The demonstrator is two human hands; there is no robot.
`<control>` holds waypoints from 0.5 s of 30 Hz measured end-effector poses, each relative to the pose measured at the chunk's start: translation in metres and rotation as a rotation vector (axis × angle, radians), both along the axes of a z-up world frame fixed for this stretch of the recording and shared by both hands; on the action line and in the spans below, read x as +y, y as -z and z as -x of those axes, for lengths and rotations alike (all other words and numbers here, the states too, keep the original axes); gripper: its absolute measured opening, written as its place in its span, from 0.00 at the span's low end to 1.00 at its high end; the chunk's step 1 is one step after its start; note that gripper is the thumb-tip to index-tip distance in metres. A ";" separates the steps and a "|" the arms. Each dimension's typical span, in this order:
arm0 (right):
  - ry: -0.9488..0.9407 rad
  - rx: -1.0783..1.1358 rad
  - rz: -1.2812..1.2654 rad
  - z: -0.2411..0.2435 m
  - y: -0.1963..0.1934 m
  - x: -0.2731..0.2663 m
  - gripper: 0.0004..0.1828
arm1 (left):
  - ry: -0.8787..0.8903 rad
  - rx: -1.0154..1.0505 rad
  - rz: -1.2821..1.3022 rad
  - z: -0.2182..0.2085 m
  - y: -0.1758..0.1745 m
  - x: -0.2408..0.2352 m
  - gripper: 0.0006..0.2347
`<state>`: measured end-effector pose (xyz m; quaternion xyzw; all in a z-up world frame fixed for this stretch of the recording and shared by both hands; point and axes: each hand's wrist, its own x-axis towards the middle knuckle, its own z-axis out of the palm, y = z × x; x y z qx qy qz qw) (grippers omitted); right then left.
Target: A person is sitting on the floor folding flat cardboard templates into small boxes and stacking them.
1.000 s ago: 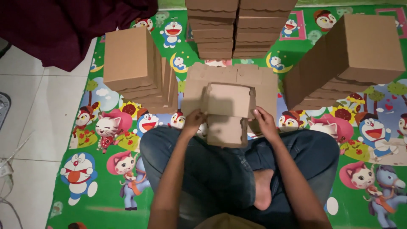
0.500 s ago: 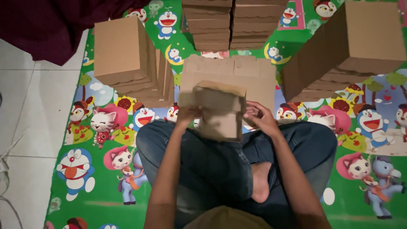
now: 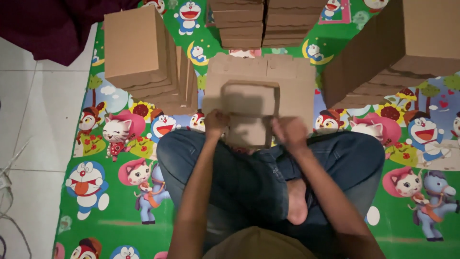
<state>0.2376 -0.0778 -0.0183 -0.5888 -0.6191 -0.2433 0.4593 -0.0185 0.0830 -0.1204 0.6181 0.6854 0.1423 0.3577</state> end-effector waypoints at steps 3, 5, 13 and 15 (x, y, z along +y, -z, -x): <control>-0.312 -0.112 -0.085 0.052 -0.014 0.007 0.11 | -0.034 -0.185 -0.023 -0.008 -0.057 -0.024 0.13; -0.418 0.444 0.772 0.084 -0.047 0.016 0.14 | 0.006 0.050 0.059 -0.010 -0.137 -0.047 0.14; -0.308 1.468 0.962 0.119 0.058 0.061 0.19 | 0.117 0.235 -0.671 -0.011 -0.058 -0.060 0.11; -0.308 1.517 0.912 0.123 0.055 0.063 0.19 | 0.154 0.301 -0.695 -0.014 -0.065 -0.057 0.11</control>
